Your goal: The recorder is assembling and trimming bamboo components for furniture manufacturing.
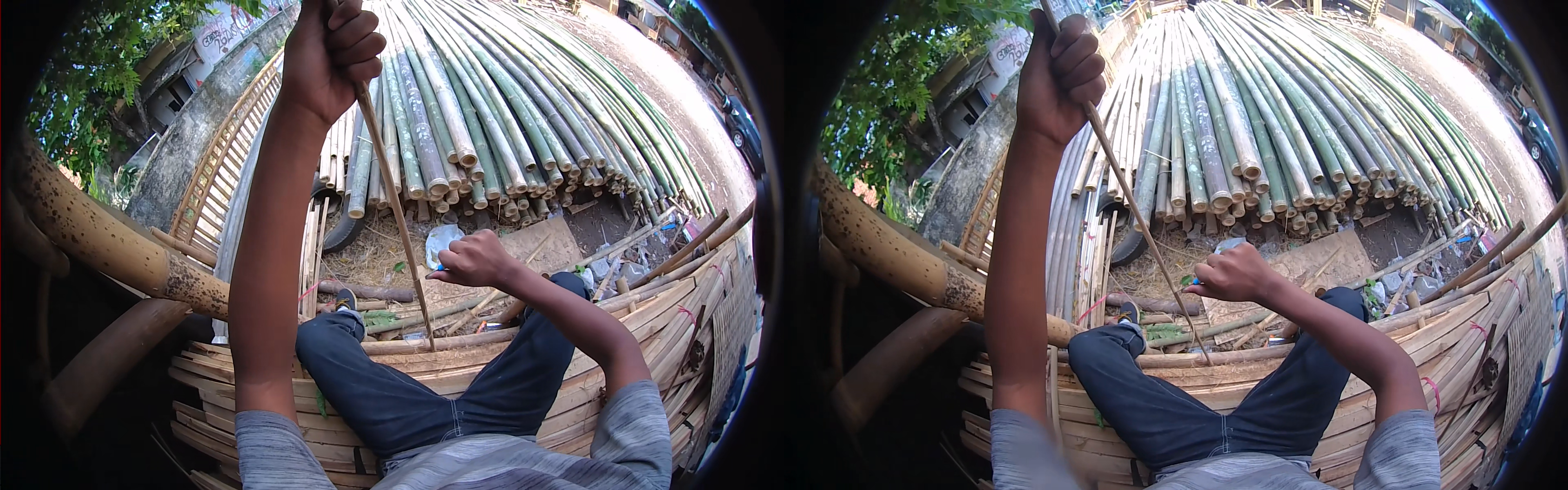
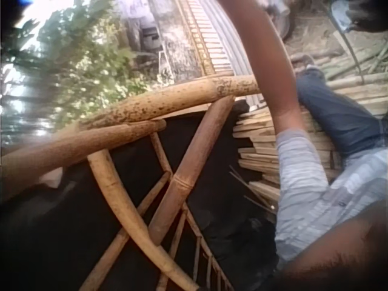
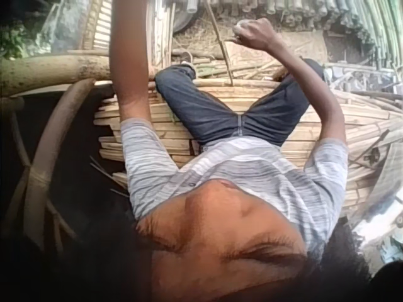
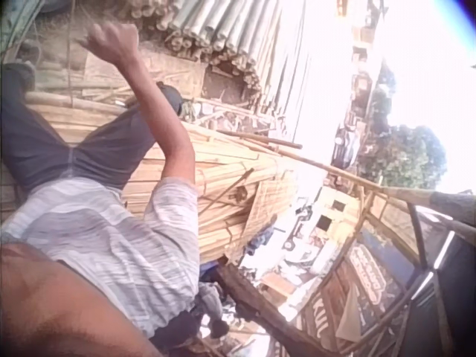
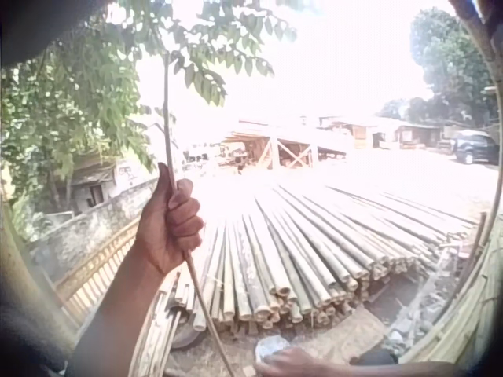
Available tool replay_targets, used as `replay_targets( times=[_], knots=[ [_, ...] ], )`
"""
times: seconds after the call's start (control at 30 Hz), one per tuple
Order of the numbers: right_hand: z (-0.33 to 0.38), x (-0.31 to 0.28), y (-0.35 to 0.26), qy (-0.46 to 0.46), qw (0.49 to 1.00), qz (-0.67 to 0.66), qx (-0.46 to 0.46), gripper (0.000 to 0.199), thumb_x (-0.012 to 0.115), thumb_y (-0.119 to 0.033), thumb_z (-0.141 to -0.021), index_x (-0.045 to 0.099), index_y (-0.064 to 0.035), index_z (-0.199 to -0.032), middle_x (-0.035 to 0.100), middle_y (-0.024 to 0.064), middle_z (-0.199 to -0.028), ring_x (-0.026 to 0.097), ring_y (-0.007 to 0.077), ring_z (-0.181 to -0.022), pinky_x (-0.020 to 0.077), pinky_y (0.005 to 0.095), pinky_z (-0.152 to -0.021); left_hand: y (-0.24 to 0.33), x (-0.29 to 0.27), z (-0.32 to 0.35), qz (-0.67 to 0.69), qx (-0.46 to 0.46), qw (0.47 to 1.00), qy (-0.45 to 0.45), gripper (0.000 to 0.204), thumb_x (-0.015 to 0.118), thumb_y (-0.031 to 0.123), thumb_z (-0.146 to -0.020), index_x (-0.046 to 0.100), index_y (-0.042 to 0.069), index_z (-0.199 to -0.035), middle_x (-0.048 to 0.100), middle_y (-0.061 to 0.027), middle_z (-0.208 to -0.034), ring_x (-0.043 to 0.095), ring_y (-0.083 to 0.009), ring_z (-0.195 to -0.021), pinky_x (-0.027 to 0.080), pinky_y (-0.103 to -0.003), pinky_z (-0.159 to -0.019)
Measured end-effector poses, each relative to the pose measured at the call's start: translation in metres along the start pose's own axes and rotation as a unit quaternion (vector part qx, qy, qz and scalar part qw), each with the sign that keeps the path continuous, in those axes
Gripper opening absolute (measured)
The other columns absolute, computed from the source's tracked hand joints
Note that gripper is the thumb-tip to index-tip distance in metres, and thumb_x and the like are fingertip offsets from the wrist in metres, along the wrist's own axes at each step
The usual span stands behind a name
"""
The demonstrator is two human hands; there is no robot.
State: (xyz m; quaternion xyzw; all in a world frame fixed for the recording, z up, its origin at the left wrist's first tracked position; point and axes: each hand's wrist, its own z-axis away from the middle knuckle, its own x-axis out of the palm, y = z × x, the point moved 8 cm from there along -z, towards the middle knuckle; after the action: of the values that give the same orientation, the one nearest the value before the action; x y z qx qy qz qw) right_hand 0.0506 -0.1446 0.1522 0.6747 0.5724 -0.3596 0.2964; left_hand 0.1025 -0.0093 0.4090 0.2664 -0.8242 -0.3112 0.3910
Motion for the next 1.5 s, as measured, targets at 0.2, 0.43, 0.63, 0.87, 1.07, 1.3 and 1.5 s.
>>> replay_targets(
  times=[0.2,0.43,0.63,0.87,1.07,1.3,1.5],
  knots=[
    [-0.092,-0.092,0.011,0.164,0.986,-0.003,0.019,0.045,0.061,-0.046,-0.086,0.044,-0.0118,-0.062,0.046,0.0038,-0.048,0.050,0.0226,-0.040,0.0342,0.0367,-0.038,0.006,0.011,0.008,0.078,-0.071,0.981,-0.165,0.044,0.037,0.046,-0.100,0.034,0.014,-0.071,0.022,0.0054,-0.054,0.019,-0.0051,-0.044,0.017,-0.021,-0.037],
    [0.015,0.045,-0.008,-0.078,0.997,-0.026,-0.005,0.048,0.056,-0.053,-0.088,0.047,-0.0140,-0.061,0.045,0.0038,-0.043,0.052,0.0216,-0.037,0.0357,0.0361,-0.035,0.026,-0.028,0.024,0.039,-0.016,0.995,-0.090,0.044,0.038,0.048,-0.099,0.035,0.014,-0.071,0.022,0.0053,-0.054,0.019,-0.0054,-0.045,0.016,-0.021,-0.038],
    [-0.095,-0.042,-0.006,0.105,0.994,-0.011,-0.037,0.047,0.061,-0.050,-0.085,0.045,-0.0126,-0.061,0.047,0.0030,-0.048,0.049,0.0224,-0.038,0.0324,0.0355,-0.036,0.028,-0.015,0.027,0.108,-0.042,0.982,-0.149,0.042,0.036,0.044,-0.101,0.033,0.014,-0.071,0.021,0.0053,-0.053,0.019,-0.0048,-0.042,0.016,-0.020,-0.035],
    [-0.045,0.001,0.017,0.086,0.978,-0.154,0.109,0.038,0.066,-0.034,-0.084,0.047,-0.0077,-0.064,0.048,0.0108,-0.050,0.054,0.0301,-0.045,0.0387,0.0411,-0.044,0.026,-0.038,0.021,-0.004,0.008,0.999,-0.035,0.049,0.033,0.055,-0.098,0.035,0.014,-0.071,0.019,0.0066,-0.054,0.017,-0.0043,-0.044,0.014,-0.021,-0.037],
    [-0.081,-0.040,0.007,0.035,0.999,-0.029,0.024,0.040,0.065,-0.038,-0.085,0.047,-0.0091,-0.063,0.051,0.0090,-0.050,0.054,0.0292,-0.045,0.0379,0.0410,-0.042,0.030,-0.046,0.032,-0.019,0.009,1.000,0.006,0.051,0.035,0.059,-0.095,0.037,0.016,-0.070,0.019,0.0070,-0.053,0.017,-0.0042,-0.044,0.015,-0.021,-0.036],
    [-0.076,-0.019,0.005,0.066,0.990,-0.116,0.038,0.043,0.062,-0.043,-0.086,0.048,-0.0099,-0.063,0.051,0.0086,-0.049,0.053,0.0300,-0.044,0.0368,0.0420,-0.041,0.022,-0.031,0.021,-0.073,0.026,0.995,0.065,0.052,0.037,0.061,-0.094,0.037,0.016,-0.068,0.019,0.0078,-0.053,0.017,-0.0037,-0.043,0.014,-0.021,-0.035],
    [-0.018,0.042,-0.016,-0.126,0.991,-0.034,0.006,0.049,0.056,-0.052,-0.088,0.048,-0.0125,-0.061,0.049,0.0067,-0.045,0.052,0.0286,-0.039,0.0367,0.0406,-0.038,0.036,-0.046,0.032,-0.062,0.040,0.996,0.050,0.051,0.037,0.060,-0.094,0.035,0.016,-0.068,0.019,0.0075,-0.053,0.017,-0.0031,-0.043,0.014,-0.020,-0.035]
  ],
)
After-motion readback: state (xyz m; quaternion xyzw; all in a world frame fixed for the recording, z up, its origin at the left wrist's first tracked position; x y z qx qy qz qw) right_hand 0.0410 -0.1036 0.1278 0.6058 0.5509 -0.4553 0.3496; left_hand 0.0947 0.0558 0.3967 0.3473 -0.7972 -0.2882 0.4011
